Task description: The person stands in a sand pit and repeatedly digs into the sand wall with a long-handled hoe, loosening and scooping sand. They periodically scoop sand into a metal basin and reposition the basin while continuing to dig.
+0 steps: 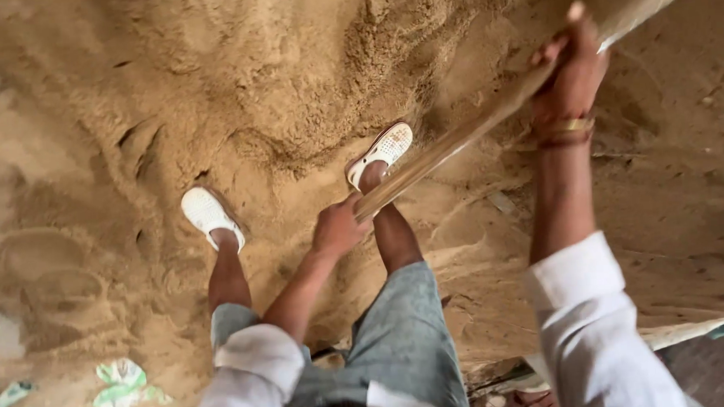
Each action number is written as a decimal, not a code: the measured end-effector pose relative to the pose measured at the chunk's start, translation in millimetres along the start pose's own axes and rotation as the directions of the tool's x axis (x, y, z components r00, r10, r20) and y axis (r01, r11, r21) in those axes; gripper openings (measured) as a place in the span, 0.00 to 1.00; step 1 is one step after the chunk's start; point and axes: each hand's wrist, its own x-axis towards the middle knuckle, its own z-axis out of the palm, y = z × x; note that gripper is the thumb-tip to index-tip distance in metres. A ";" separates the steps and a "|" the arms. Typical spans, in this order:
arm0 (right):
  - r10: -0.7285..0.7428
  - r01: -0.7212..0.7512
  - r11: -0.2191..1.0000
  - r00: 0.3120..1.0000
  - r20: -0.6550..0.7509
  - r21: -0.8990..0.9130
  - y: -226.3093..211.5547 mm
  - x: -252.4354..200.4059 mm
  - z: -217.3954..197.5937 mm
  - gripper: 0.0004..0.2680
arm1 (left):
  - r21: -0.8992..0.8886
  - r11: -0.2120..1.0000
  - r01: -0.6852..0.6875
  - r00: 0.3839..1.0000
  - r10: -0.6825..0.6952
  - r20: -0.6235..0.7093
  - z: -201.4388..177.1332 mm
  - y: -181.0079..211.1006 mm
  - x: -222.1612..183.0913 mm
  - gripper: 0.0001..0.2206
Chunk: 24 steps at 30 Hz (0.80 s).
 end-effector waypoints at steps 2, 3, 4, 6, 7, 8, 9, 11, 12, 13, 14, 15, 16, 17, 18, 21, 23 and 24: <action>0.097 -0.093 0.995 0.986 -0.135 0.034 27.8 47.3 -14.4 0.09 | -0.278 0.954 0.112 0.993 -0.097 0.068 8.6 12.9 29.0 0.27; 0.102 -0.099 0.995 0.985 -0.136 0.030 74.6 71.5 -25.2 0.09 | -0.280 0.953 0.117 0.992 -0.100 0.073 19.0 3.5 34.3 0.27; 0.077 -0.077 0.997 0.997 -0.026 0.004 121.8 93.2 -35.3 0.06 | -0.232 0.971 0.049 0.994 -0.070 -0.081 29.0 -7.3 37.9 0.25; 0.084 -0.082 0.996 0.991 0.108 -0.017 217.7 89.6 -29.7 0.04 | -0.181 0.983 0.022 0.970 -0.064 -0.234 74.9 -45.7 16.6 0.22; 0.193 -0.170 0.960 0.977 0.086 -0.223 257.4 72.6 -12.8 0.07 | -0.186 0.973 0.139 0.969 -0.172 -0.177 103.6 -69.6 2.4 0.23; 0.295 -0.248 0.874 0.954 0.049 -0.418 293.0 53.9 4.5 0.10 | -0.187 0.949 0.255 0.953 -0.279 -0.119 131.2 -90.9 -14.1 0.24; 0.301 -0.252 0.877 0.952 0.060 -0.409 328.6 28.3 15.4 0.10 | -0.182 0.947 0.265 0.948 -0.290 -0.128 126.5 -96.8 -32.3 0.24; 0.463 -0.464 0.884 0.886 -0.036 -0.054 388.5 -24.9 33.3 0.07 | -0.324 0.802 0.502 0.860 -0.503 0.089 117.3 -100.5 -72.9 0.30; 0.465 -0.466 0.883 0.885 -0.031 -0.054 382.8 -48.0 40.1 0.07 | -0.326 0.799 0.505 0.858 -0.507 0.086 134.3 -122.8 -85.2 0.30; 0.492 -0.505 0.840 0.863 -0.113 -0.199 371.5 -71.5 39.5 0.08 | -0.270 0.843 0.465 0.878 -0.479 0.017 155.1 -139.9 -99.6 0.31; 0.504 -0.541 0.772 0.841 -0.198 -0.334 357.9 -95.2 39.4 0.09 | -0.209 0.881 0.425 0.894 -0.444 -0.052 175.0 -155.1 -115.2 0.32; 0.486 -0.521 0.786 0.853 -0.188 -0.332 359.1 -118.8 32.1 0.09 | -0.214 0.888 0.408 0.900 -0.430 -0.070 170.1 -151.2 -124.7 0.32; 0.537 -0.553 0.737 0.828 -0.161 -0.389 361.5 -141.1 25.5 0.10 | -0.194 0.827 0.528 0.845 -0.534 0.023 164.5 -147.6 -133.8 0.28; 0.598 -0.587 0.670 0.790 -0.137 -0.454 367.2 -171.2 15.4 0.10 | -0.165 0.741 0.651 0.759 -0.639 0.123 164.2 -142.2 -151.9 0.24; 0.594 -0.577 0.674 0.795 -0.127 -0.462 333.9 -193.8 32.0 0.10 | -0.178 0.740 0.649 0.761 -0.639 0.117 185.9 -154.9 -165.1 0.24; 0.697 -0.714 0.647 0.696 -0.171 -0.268 279.6 -260.1 52.7 0.05 | -0.106 0.609 0.786 0.618 -0.768 0.167 239.7 -201.5 -198.2 0.21; 0.556 -0.562 0.821 0.827 -0.084 -0.099 294.2 -277.6 35.4 0.03 | -0.102 0.616 0.781 0.619 -0.785 0.006 264.1 -229.5 -194.5 0.23; 0.554 -0.560 0.822 0.828 -0.087 -0.105 264.2 -273.4 41.2 0.03 | -0.106 0.617 0.780 0.621 -0.784 0.012 266.2 -233.9 -186.5 0.23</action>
